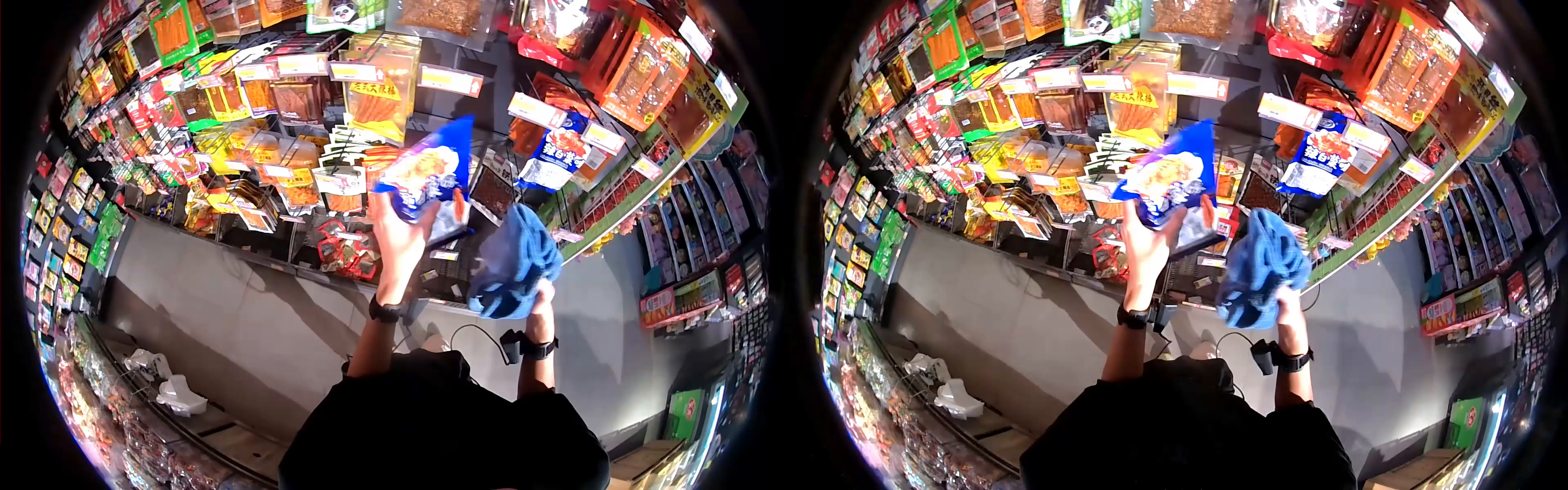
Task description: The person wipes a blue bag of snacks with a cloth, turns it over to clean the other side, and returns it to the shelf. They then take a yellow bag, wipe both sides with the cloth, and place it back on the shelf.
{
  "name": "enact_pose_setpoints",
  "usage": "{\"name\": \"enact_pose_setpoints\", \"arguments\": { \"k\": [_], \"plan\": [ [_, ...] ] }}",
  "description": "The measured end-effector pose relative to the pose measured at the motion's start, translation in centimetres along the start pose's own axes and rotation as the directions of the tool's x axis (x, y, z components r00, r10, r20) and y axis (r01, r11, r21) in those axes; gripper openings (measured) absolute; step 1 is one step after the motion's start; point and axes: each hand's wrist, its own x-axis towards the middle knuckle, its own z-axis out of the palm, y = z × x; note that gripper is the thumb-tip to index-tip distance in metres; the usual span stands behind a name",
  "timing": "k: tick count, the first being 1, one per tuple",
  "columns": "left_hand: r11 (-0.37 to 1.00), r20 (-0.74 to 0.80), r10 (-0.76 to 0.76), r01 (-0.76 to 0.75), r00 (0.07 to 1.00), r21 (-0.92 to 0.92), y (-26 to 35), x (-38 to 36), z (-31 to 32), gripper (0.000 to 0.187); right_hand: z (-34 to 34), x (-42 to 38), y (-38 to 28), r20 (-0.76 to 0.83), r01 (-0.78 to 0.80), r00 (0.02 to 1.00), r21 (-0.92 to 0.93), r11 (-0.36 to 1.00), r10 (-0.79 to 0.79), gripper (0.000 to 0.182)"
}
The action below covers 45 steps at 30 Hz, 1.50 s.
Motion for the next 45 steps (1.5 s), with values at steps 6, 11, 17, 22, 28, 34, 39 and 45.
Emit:
{"name": "enact_pose_setpoints", "arguments": {
  "k": [6, 11, 17, 22, 28, 34, 39, 45],
  "plan": [
    [0.937, 0.631, -0.019, 0.233, 0.776, -0.259, 4.9, -1.7, 0.5, 0.053, 2.8, 2.7, -2.1, -0.049, -0.024, 0.999, -0.131, 0.991, 0.017, 0.043],
    [0.741, 0.776, 0.131, 0.459, 0.617, -0.49, 1.9, -1.6, 0.3, 0.062, 2.8, 2.3, -2.6, -0.182, -0.049, 0.979, 0.23, 0.972, 0.092, 0.021],
    [0.881, 0.492, 0.326, -0.07, 0.807, -0.468, 2.4, -2.8, 3.3, 0.071, 1.9, 2.6, -0.2, -0.097, 0.072, 0.993, 0.0, 0.997, -0.072, 0.021],
    [0.912, 0.432, 0.094, 0.096, 0.897, -0.398, 2.0, -2.5, 2.6, 0.061, 3.5, 0.9, -0.8, 0.104, -0.161, 0.983, 0.07, 0.984, 0.154, 0.066],
    [0.865, 0.703, 0.201, 0.213, 0.682, -0.454, 2.6, -1.1, 1.3, 0.073, 5.4, 1.6, -1.6, 0.029, -0.104, 0.994, 0.017, 0.994, 0.103, 0.061],
    [0.89, 0.733, 0.037, 0.312, 0.679, -0.333, 4.4, -1.4, 1.2, 0.066, 4.4, 6.0, -5.0, 0.038, 0.023, 0.999, -0.232, 0.972, -0.015, 0.051],
    [0.706, 0.539, 0.058, 0.347, 0.841, -0.618, -1.5, -2.9, 2.8, 0.06, 5.9, 6.8, -5.5, 0.222, 0.158, 0.967, -0.148, 0.976, -0.123, 0.071],
    [0.388, 0.652, -0.195, 0.668, 0.733, -0.635, 0.8, -2.1, -1.1, 0.054, 8.4, 4.4, -7.0, 0.554, 0.638, 0.758, -0.524, 0.564, -0.343, 0.062]
  ]
}}
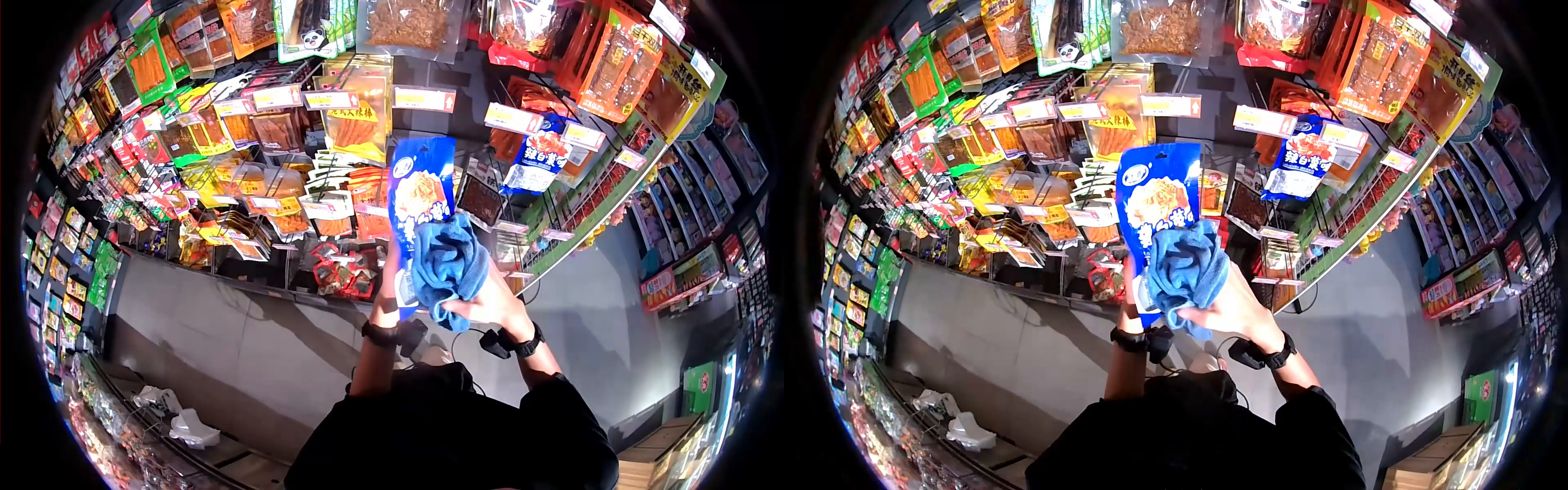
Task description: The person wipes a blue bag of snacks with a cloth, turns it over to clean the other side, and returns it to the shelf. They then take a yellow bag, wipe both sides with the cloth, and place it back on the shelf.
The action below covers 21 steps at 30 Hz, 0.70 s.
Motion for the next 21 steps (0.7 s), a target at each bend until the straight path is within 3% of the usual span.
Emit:
{"name": "enact_pose_setpoints", "arguments": {
  "k": [2, 4, 8, 11, 12, 14, 15, 16, 18, 19, 20, 21],
  "plan": [
    [0.999, 0.008, -0.045, 0.045, 0.999, -0.02, 0.2, -0.5, 0.3, 0.053, -0.3, 0.5, -0.7, 0.048, -0.104, 0.993, -0.007, 0.995, 0.105, 0.057],
    [0.998, 0.011, -0.057, 0.057, 0.998, -0.01, 0.2, -0.6, 0.5, 0.051, -0.8, 1.7, -0.7, 0.017, -0.085, 0.996, -0.09, 0.992, 0.087, 0.043],
    [0.998, 0.008, -0.061, 0.061, 0.998, 0.001, 0.1, -0.6, 0.9, 0.048, -2.6, 3.9, -1.1, -0.058, 0.012, 0.998, -0.171, 0.985, -0.022, 0.045],
    [0.999, -0.003, -0.05, 0.05, 0.999, 0.014, 0.3, -0.8, 1.0, 0.046, -4.0, 5.0, -1.4, -0.068, -0.077, 0.996, -0.204, 0.976, 0.065, 0.042],
    [0.999, -0.01, -0.044, 0.044, 0.999, 0.019, 0.3, -1.0, 1.0, 0.045, -4.5, 5.2, -0.6, -0.034, -0.049, 0.998, -0.21, 0.977, 0.043, 0.048],
    [0.999, -0.026, -0.032, 0.033, 0.999, 0.033, 0.5, -1.4, 0.7, 0.044, -5.3, 5.8, -1.1, -0.041, -0.174, 0.984, -0.043, 0.984, 0.172, 0.055],
    [0.999, -0.035, -0.021, 0.023, 0.999, 0.044, 0.5, -1.6, 0.5, 0.044, -5.7, 5.9, -0.7, -0.021, -0.177, 0.984, -0.093, 0.98, 0.176, 0.059],
    [0.998, -0.043, -0.007, 0.01, 0.999, 0.067, 0.5, -1.9, 0.2, 0.043, -6.1, 5.8, -0.3, -0.029, -0.141, 0.99, -0.114, 0.983, 0.139, 0.045],
    [0.996, -0.063, 0.014, -0.008, 0.998, 0.088, 0.2, -1.9, -0.5, 0.042, -6.6, 6.0, 0.9, 0.015, -0.203, 0.979, -0.086, 0.975, 0.205, 0.046],
    [1.0, -0.097, 0.023, -0.023, 0.995, 0.006, -0.1, -1.5, -0.4, 0.034, -6.9, 6.1, 1.0, 0.019, -0.217, 0.976, -0.023, 0.976, 0.218, 0.046],
    [0.993, 0.015, -0.061, 0.062, 0.998, -0.097, 1.3, -1.7, 1.7, 0.037, -6.9, 6.1, 1.7, 0.042, -0.313, 0.95, 0.099, 0.945, 0.31, 0.048],
    [0.991, -0.004, -0.067, 0.066, 0.998, -0.116, 1.6, -1.7, 1.8, 0.037, -7.1, 6.0, 2.4, 0.08, -0.338, 0.941, 0.15, 0.929, 0.329, 0.048]
  ]
}}
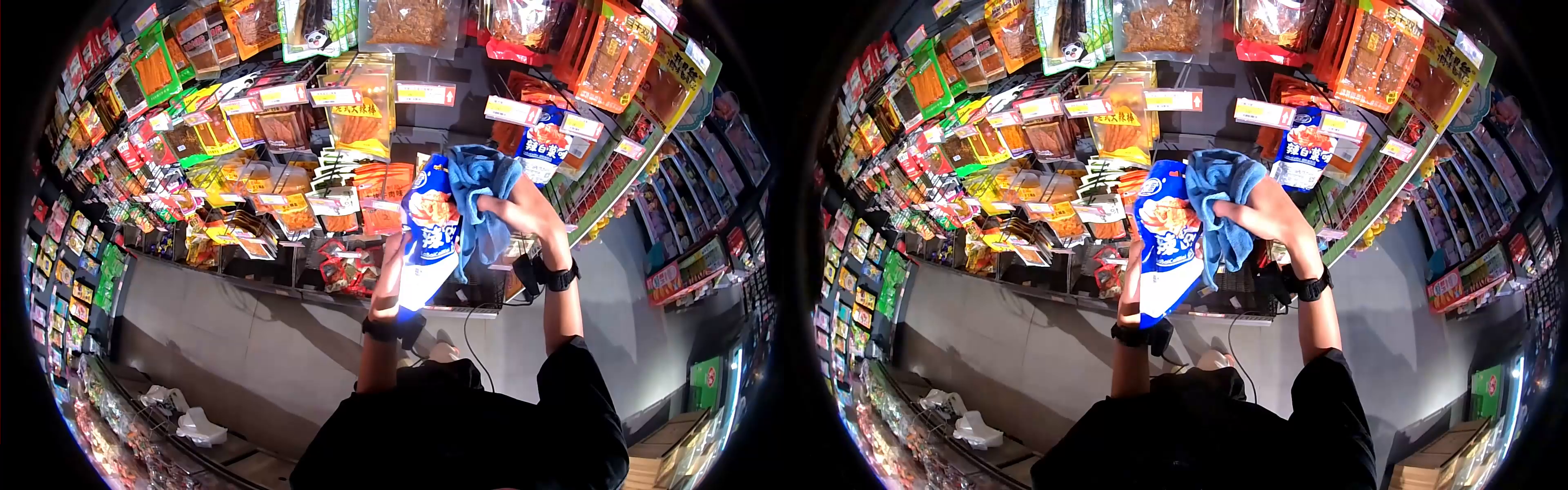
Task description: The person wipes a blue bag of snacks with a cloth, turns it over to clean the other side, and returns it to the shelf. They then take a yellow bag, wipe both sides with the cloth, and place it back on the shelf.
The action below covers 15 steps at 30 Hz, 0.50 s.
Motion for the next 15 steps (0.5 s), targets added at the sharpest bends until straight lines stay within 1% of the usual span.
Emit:
{"name": "enact_pose_setpoints", "arguments": {
  "k": [1, 3, 5, 6, 7, 9, 10, 11, 12, 13, 14, 15],
  "plan": [
    [1.0, -0.025, 0.0, -0.001, 1.0, -0.029, 0.0, -0.1, -0.1, 0.037, -0.2, 0.1, 0.4, 0.036, -0.026, 0.999, 0.053, 0.998, 0.024, 0.048],
    [0.997, -0.065, 0.005, -0.01, 0.998, -0.074, 0.0, -0.1, -0.5, 0.038, -0.4, -0.2, 0.0, -0.026, 0.105, 0.993, -0.187, 0.977, -0.111, 0.047],
    [0.992, -0.093, -0.011, 0.0, 0.996, -0.124, 0.1, -0.2, -1.1, 0.038, -0.7, -1.0, -0.5, -0.055, -0.047, 0.997, 0.046, 0.998, 0.05, 0.046],
    [0.988, -0.106, -0.029, 0.012, 0.994, -0.151, 0.0, -0.2, -1.2, 0.038, -0.7, -1.5, 0.1, -0.139, -0.13, 0.981, 0.046, 0.99, 0.135, 0.05],
    [0.983, -0.119, -0.046, 0.025, 0.992, -0.179, 0.1, -0.3, -1.2, 0.038, -0.6, -2.0, 0.6, -0.208, -0.13, 0.964, 0.172, 0.976, 0.165, 0.054],
    [0.971, -0.132, -0.092, 0.059, 0.987, -0.233, 0.2, -0.5, -1.1, 0.039, -0.9, -3.4, 2.0, -0.316, -0.114, 0.935, 0.163, 0.98, 0.161, 0.057],
    [0.968, -0.127, -0.106, 0.073, 0.986, -0.241, 0.3, -0.5, -0.9, 0.039, -0.9, -4.3, 3.4, -0.362, -0.044, 0.928, 0.113, 0.993, 0.083, 0.058],
    [0.981, -0.098, -0.093, 0.074, 0.991, -0.181, 0.6, -0.6, -0.5, 0.039, -0.7, -5.1, 2.1, -0.345, 0.025, 0.939, 0.06, 0.998, -0.003, 0.062],
    [0.964, -0.036, -0.135, 0.123, 0.99, -0.234, 0.9, -0.7, -0.1, 0.037, 0.1, -5.9, 0.0, -0.338, 0.006, 0.941, 0.018, 1.0, 0.0, 0.064],
    [0.962, -0.025, -0.139, 0.128, 0.99, -0.242, 0.7, -0.5, -0.2, 0.036, 0.7, -6.4, -1.4, -0.334, -0.015, 0.943, -0.022, 1.0, 0.007, 0.066],
    [0.967, -0.035, -0.125, 0.113, 0.992, -0.229, 0.5, -0.4, -0.5, 0.036, 1.0, -6.4, -0.9, -0.236, 0.108, 0.958, -0.229, 0.967, -0.163, 0.068],
    [0.974, -0.053, -0.1, 0.087, 0.994, -0.209, 0.2, -0.2, -0.8, 0.036, 1.5, -6.4, -1.9, -0.196, 0.124, 0.965, -0.253, 0.959, -0.177, 0.075]
  ]
}}
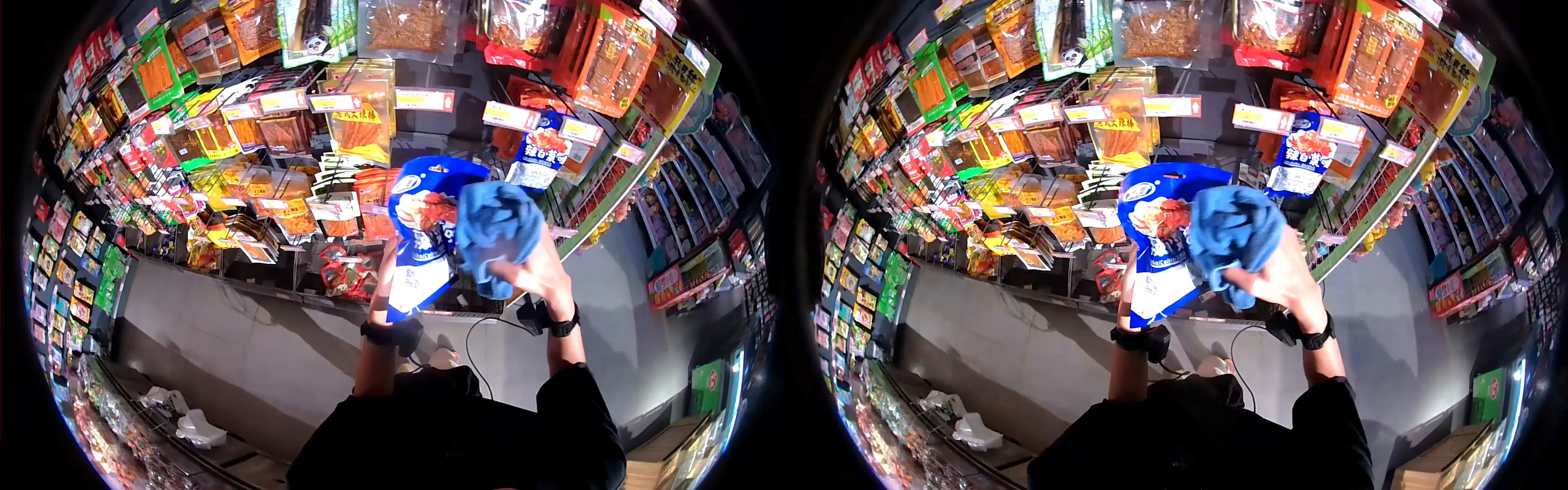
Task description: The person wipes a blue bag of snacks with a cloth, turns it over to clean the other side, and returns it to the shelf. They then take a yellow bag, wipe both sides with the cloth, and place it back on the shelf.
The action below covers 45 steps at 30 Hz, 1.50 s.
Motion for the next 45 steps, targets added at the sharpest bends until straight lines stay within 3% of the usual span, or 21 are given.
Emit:
{"name": "enact_pose_setpoints", "arguments": {
  "k": [2, 5, 9, 11, 14, 20, 21, 23, 26, 27, 31, 33, 36, 38, 42, 44, 45],
  "plan": [
    [0.998, -0.02, 0.052, -0.051, 0.998, 0.038, -0.5, 0.1, -0.6, 0.036, 0.5, 0.2, 0.9, 0.109, 0.269, 0.962, -0.261, 0.927, -0.249, 0.058],
    [0.992, -0.031, 0.1, -0.097, 0.995, 0.08, -1.0, 0.1, -1.0, 0.036, 0.4, 0.6, 1.8, 0.054, 0.121, 0.992, -0.201, 0.972, -0.112, 0.046],
    [0.986, -0.037, 0.129, -0.124, 0.991, 0.109, -1.3, 0.0, -1.1, 0.035, -0.9, 1.3, 3.1, 0.049, 0.2, 0.98, -0.315, 0.928, -0.195, 0.043],
    [0.984, -0.04, 0.142, -0.136, 0.989, 0.118, -1.3, 0.1, -1.3, 0.035, -1.1, 1.1, 2.0, 0.099, 0.174, 0.983, -0.249, 0.953, -0.154, 0.046],
    [0.981, -0.036, 0.152, -0.146, 0.988, 0.131, -1.2, 0.3, -1.3, 0.035, -0.8, 0.2, 0.6, 0.086, 0.235, 0.971, -0.216, 0.948, -0.221, 0.069],
    [0.977, -0.033, 0.155, -0.148, 0.987, 0.151, -1.6, 0.4, -1.4, 0.035, -2.6, 0.3, 2.9, 0.105, 0.154, 0.987, -0.435, 0.887, -0.12, 0.058],
    [0.976, -0.03, 0.16, -0.153, 0.987, 0.155, -1.5, 0.5, -1.4, 0.034, -2.4, 0.0, 2.4, 0.104, 0.111, 0.991, -0.333, 0.936, -0.081, 0.058],
    [0.972, -0.03, 0.175, -0.168, 0.984, 0.164, -1.4, 0.6, -1.5, 0.034, -1.8, -0.4, 1.2, 0.127, 0.283, 0.958, -0.291, 0.914, -0.256, 0.062],
    [0.97, -0.023, 0.176, -0.169, 0.984, 0.178, -1.2, 0.6, -1.5, 0.034, -2.0, -1.0, 1.5, 0.156, 0.236, 0.969, -0.342, 0.909, -0.193, 0.063],
    [0.969, -0.025, 0.176, -0.169, 0.984, 0.183, -1.3, 0.6, -1.5, 0.034, -2.3, -0.8, 1.7, 0.11, 0.105, 0.991, -0.296, 0.95, -0.076, 0.063],
    [0.966, -0.028, 0.18, -0.172, 0.983, 0.192, -1.3, 0.8, -1.8, 0.034, -1.9, -1.1, 3.2, 0.038, 0.097, 0.995, -0.343, 0.934, -0.089, 0.071],
    [0.963, -0.021, 0.187, -0.179, 0.982, 0.202, -1.1, 0.9, -1.9, 0.033, -1.7, -1.4, 1.3, 0.123, 0.084, 0.991, -0.273, 0.958, -0.051, 0.079],
    [0.961, -0.015, 0.181, -0.173, 0.983, 0.215, -1.1, 0.7, -1.8, 0.033, -1.9, -1.6, 1.6, 0.097, 0.098, 0.993, -0.332, 0.938, -0.069, 0.07],
    [0.96, -0.014, 0.178, -0.17, 0.984, 0.224, -1.1, 0.7, -1.8, 0.033, -2.8, -0.7, 1.5, -0.015, -0.106, 0.994, -0.274, 0.956, 0.106, 0.058],
    [0.954, -0.015, 0.193, -0.184, 0.981, 0.238, -0.7, 0.7, -2.1, 0.033, -3.7, -1.9, 5.1, -0.23, -0.114, 0.972, -0.332, 0.936, 0.036, 0.07],
    [0.95, -0.012, 0.198, -0.189, 0.98, 0.248, -0.5, 0.6, -2.2, 0.033, -3.8, -2.9, 3.3, -0.207, -0.254, 0.951, -0.111, 0.961, 0.228, 0.074],
    [0.947, -0.006, 0.197, -0.189, 0.98, 0.259, -0.4, 0.6, -2.2, 0.033, -3.5, -3.8, 3.8, -0.202, -0.25, 0.95, -0.031, 0.968, 0.239, 0.076]
  ]
}}
